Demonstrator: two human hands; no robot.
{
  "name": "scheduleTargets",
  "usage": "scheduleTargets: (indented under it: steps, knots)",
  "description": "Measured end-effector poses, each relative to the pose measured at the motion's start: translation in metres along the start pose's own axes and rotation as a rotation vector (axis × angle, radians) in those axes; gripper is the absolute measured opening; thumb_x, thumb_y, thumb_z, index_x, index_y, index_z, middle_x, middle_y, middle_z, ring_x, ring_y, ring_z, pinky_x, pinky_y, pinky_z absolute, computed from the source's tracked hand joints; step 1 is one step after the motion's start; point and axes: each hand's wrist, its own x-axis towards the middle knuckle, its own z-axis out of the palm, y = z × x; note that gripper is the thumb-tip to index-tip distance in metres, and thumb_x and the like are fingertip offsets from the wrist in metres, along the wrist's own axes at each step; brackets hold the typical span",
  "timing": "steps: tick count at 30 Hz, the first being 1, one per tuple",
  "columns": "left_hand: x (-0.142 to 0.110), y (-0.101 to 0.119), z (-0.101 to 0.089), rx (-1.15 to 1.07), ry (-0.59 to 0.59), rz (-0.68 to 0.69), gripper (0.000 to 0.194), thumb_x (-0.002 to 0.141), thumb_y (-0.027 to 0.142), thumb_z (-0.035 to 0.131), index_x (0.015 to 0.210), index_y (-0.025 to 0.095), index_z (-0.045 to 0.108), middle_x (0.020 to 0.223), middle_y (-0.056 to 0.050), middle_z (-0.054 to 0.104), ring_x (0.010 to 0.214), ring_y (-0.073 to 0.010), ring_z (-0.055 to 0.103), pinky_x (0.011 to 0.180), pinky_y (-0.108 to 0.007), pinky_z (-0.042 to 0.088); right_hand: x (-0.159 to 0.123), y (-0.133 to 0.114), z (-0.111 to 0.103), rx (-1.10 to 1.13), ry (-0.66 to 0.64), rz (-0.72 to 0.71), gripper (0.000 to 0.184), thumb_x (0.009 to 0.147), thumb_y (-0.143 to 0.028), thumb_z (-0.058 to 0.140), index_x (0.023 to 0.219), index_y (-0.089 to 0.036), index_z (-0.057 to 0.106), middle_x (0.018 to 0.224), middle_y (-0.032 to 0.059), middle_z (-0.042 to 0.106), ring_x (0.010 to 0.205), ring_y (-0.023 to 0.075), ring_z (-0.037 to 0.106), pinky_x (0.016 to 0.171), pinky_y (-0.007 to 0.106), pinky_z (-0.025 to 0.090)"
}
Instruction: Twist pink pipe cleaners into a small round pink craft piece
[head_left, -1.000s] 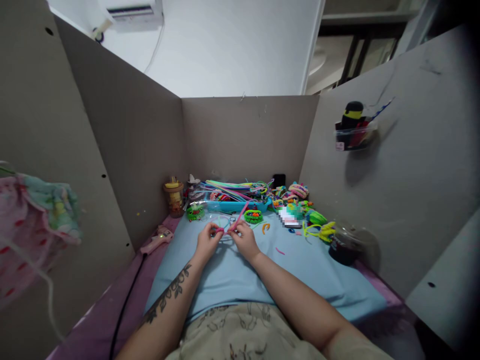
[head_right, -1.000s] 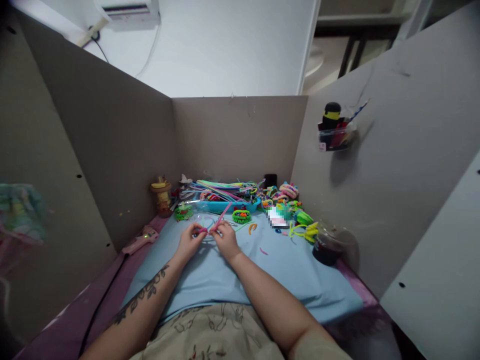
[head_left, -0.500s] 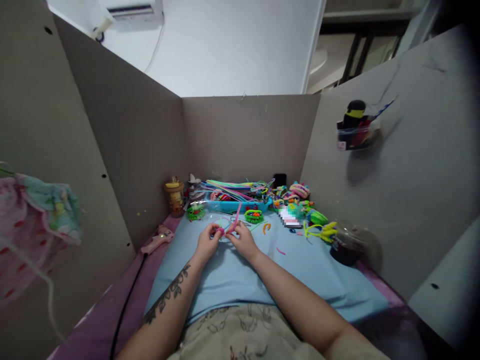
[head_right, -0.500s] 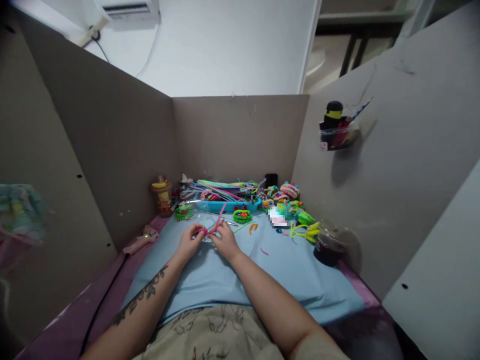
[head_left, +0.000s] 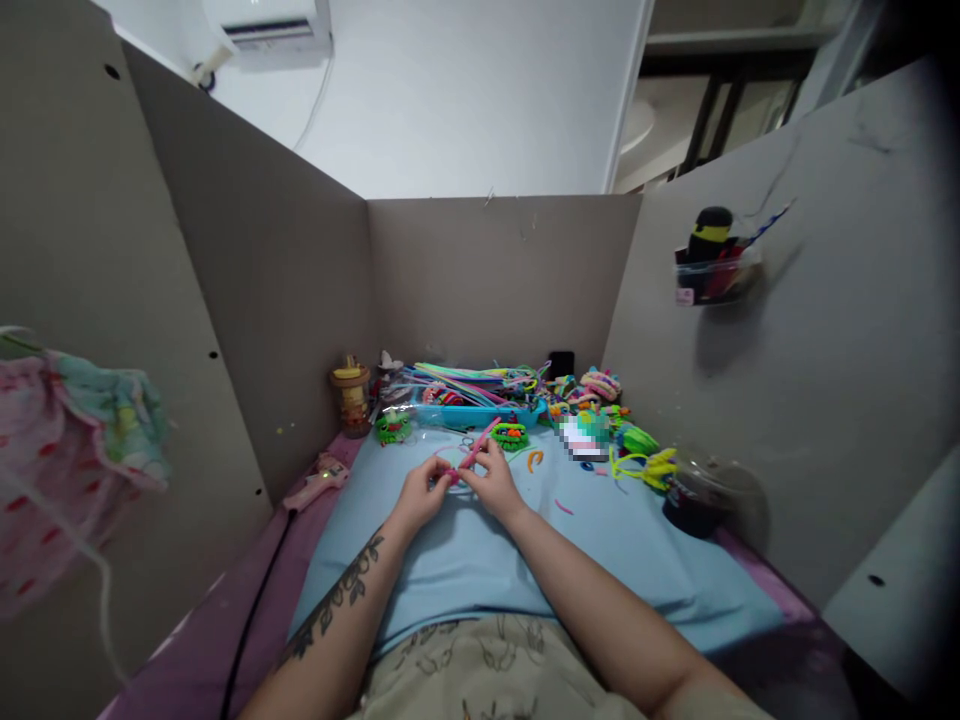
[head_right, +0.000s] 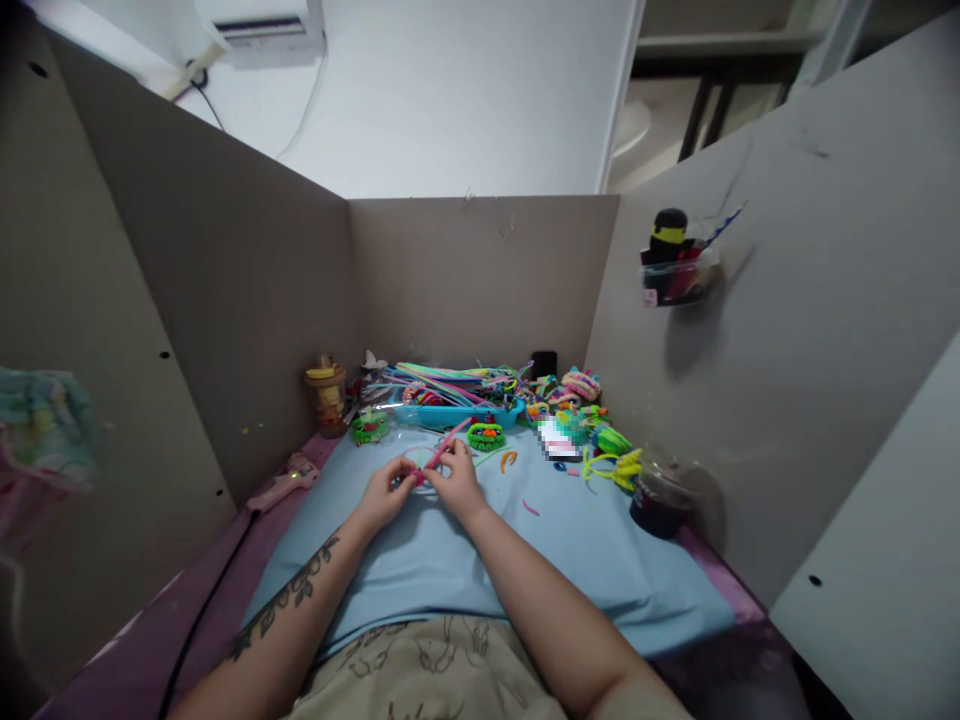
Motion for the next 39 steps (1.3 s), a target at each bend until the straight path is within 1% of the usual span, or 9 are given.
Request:
scheduleTargets:
  steps: [5, 7, 10, 12, 15, 19, 30, 36, 39]
  knots:
    - [-0.002, 0.004, 0.001, 0.039, 0.075, 0.028, 0.025, 0.081, 0.028, 0.050, 0.104, 0.019, 0.053, 0.083, -0.003, 0.063, 0.076, -0.0156, 0.059, 0.072, -0.028, 0.045, 0.003, 0.009, 0.003, 0.052, -0.083, 0.106, 0.006, 0.070, -0.025, 0.064, 0.068, -0.020, 0.065, 0.104, 0.0056, 0.052, 0.104, 0.0222, 0.048, 0.092, 0.036, 0.035]
    - [-0.002, 0.006, -0.001, 0.118, 0.237, 0.061, 0.031, 0.079, 0.029, 0.053, 0.109, 0.019, 0.051, 0.091, -0.006, 0.063, 0.087, -0.0191, 0.058, 0.081, -0.032, 0.043, 0.005, 0.014, 0.004, 0.092, -0.066, 0.137, 0.009, 0.071, -0.027, 0.062, 0.068, -0.019, 0.064, 0.105, 0.0063, 0.052, 0.105, 0.0226, 0.048, 0.087, 0.034, 0.039]
    - [-0.001, 0.007, -0.005, 0.302, 0.445, 0.084, 0.019, 0.077, 0.031, 0.056, 0.092, 0.019, 0.058, 0.092, -0.008, 0.061, 0.095, -0.0233, 0.055, 0.089, -0.038, 0.039, 0.006, 0.020, 0.004, 0.126, 0.003, 0.183, 0.014, 0.073, -0.032, 0.060, 0.069, -0.018, 0.062, 0.105, 0.0081, 0.052, 0.100, 0.0223, 0.050, 0.077, 0.031, 0.043]
    - [0.000, 0.005, -0.006, 0.345, 0.380, 0.079, 0.013, 0.079, 0.031, 0.055, 0.082, 0.019, 0.059, 0.086, -0.007, 0.062, 0.089, -0.0226, 0.056, 0.085, -0.037, 0.040, 0.007, 0.021, 0.003, 0.141, 0.037, 0.209, 0.018, 0.074, -0.036, 0.059, 0.069, -0.018, 0.062, 0.106, 0.0089, 0.050, 0.099, 0.0222, 0.051, 0.072, 0.029, 0.045]
    - [0.002, 0.000, -0.003, 0.318, 0.254, 0.076, 0.017, 0.078, 0.033, 0.056, 0.086, 0.020, 0.062, 0.090, -0.006, 0.065, 0.089, -0.0216, 0.057, 0.083, -0.035, 0.041, 0.007, 0.020, 0.002, 0.168, 0.064, 0.232, 0.024, 0.074, -0.041, 0.059, 0.070, -0.018, 0.062, 0.105, 0.0089, 0.049, 0.100, 0.0226, 0.051, 0.069, 0.028, 0.046]
    - [0.004, -0.004, 0.002, 0.304, 0.208, 0.075, 0.019, 0.075, 0.036, 0.059, 0.082, 0.020, 0.066, 0.087, -0.006, 0.066, 0.088, -0.0210, 0.057, 0.084, -0.035, 0.040, 0.005, 0.015, 0.006, 0.198, 0.033, 0.234, 0.026, 0.072, -0.042, 0.061, 0.072, -0.017, 0.064, 0.107, 0.0091, 0.049, 0.101, 0.0229, 0.052, 0.069, 0.028, 0.047]
    - [0.007, 0.001, 0.003, 0.172, 0.250, 0.000, 0.021, 0.070, 0.038, 0.061, 0.062, 0.019, 0.064, 0.065, -0.002, 0.063, 0.070, -0.0179, 0.055, 0.074, -0.032, 0.040, 0.004, 0.015, 0.012, 0.262, -0.034, 0.260, 0.030, 0.068, -0.047, 0.065, 0.069, -0.017, 0.065, 0.109, 0.0104, 0.049, 0.109, 0.0253, 0.050, 0.067, 0.028, 0.050]
    - [0.005, -0.001, 0.004, 0.099, 0.316, -0.057, 0.024, 0.069, 0.042, 0.062, 0.071, 0.018, 0.059, 0.070, -0.002, 0.062, 0.073, -0.0176, 0.057, 0.071, -0.029, 0.042, 0.004, 0.017, 0.012, 0.242, 0.010, 0.247, 0.029, 0.069, -0.047, 0.064, 0.068, -0.018, 0.065, 0.105, 0.0093, 0.050, 0.108, 0.0247, 0.050, 0.069, 0.030, 0.050]
    - [0.003, -0.002, 0.005, 0.062, 0.330, -0.075, 0.030, 0.068, 0.040, 0.064, 0.087, 0.018, 0.056, 0.075, -0.001, 0.063, 0.074, -0.0168, 0.059, 0.071, -0.028, 0.044, 0.003, 0.017, 0.012, 0.230, -0.001, 0.252, 0.027, 0.069, -0.044, 0.064, 0.066, -0.017, 0.064, 0.103, 0.0090, 0.050, 0.107, 0.0247, 0.050, 0.069, 0.029, 0.050]
